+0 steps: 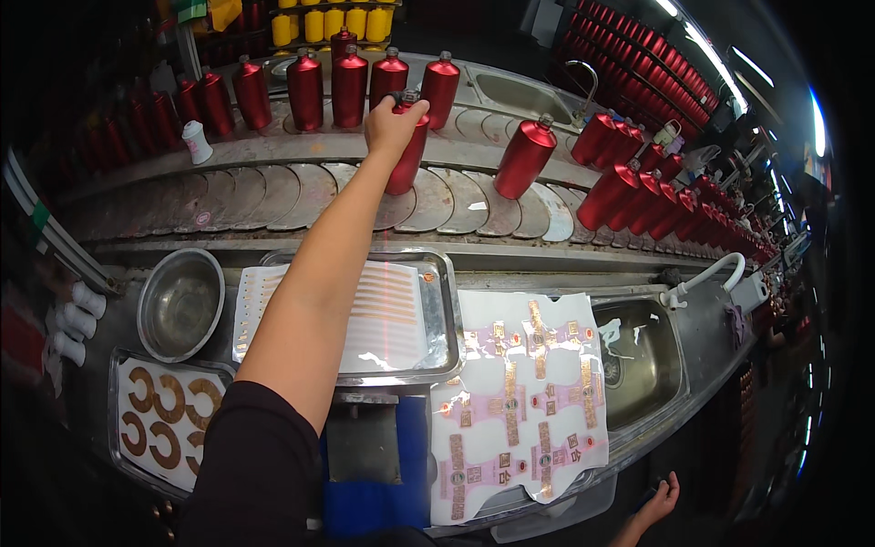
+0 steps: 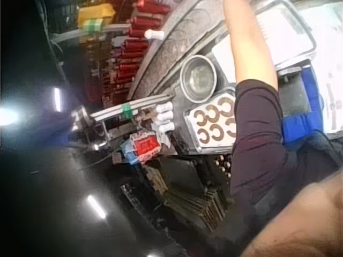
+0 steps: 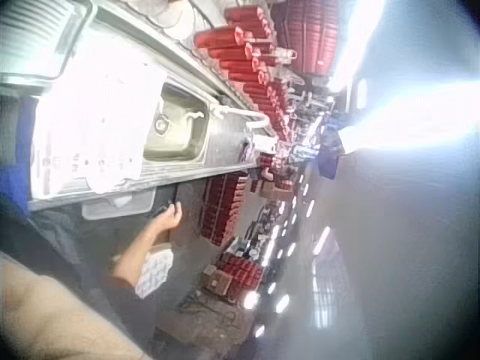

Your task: The person wipes a red bottle with a blue cloth, then applies a printed label to its surface. They peel backing from a label sheet, smooth the label onto the bottle, and later apply a gold ring-shaped sticker to the bottle's neck.

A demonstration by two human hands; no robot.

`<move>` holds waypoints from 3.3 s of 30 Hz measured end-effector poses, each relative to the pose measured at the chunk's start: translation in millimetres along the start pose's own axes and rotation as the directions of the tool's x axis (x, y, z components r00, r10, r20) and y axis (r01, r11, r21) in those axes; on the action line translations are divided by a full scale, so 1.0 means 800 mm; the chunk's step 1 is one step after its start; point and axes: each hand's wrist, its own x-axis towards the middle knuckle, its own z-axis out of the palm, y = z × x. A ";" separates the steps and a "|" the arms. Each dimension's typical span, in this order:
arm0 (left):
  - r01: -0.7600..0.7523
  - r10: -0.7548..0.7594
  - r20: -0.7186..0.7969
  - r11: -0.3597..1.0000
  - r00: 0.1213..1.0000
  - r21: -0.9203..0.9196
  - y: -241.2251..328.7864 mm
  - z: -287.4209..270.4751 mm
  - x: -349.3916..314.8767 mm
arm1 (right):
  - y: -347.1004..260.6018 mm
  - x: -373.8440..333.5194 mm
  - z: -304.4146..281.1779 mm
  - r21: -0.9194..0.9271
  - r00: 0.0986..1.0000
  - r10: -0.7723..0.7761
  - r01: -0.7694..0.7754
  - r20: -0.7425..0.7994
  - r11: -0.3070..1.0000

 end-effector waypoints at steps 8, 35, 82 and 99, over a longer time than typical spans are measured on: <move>0.129 -0.298 -0.214 0.812 0.930 -0.569 -0.021 -0.044 -0.020 | -0.189 -0.038 0.088 0.184 0.967 0.169 -0.204 0.192 0.961; 0.699 -0.601 0.558 0.002 0.572 -0.715 0.077 -0.482 -0.262 | -0.640 -0.451 0.282 0.116 -0.215 -0.482 -0.816 0.849 0.567; 0.406 -0.435 -0.139 0.614 0.890 0.677 -0.065 -0.751 -0.339 | -0.601 -0.392 0.280 -0.034 -0.003 0.063 -0.859 0.998 0.510; 0.447 -0.489 -0.264 0.307 0.831 0.840 -0.123 -0.815 -0.288 | -0.601 -0.393 0.275 0.030 -0.056 -0.137 -0.830 0.989 0.557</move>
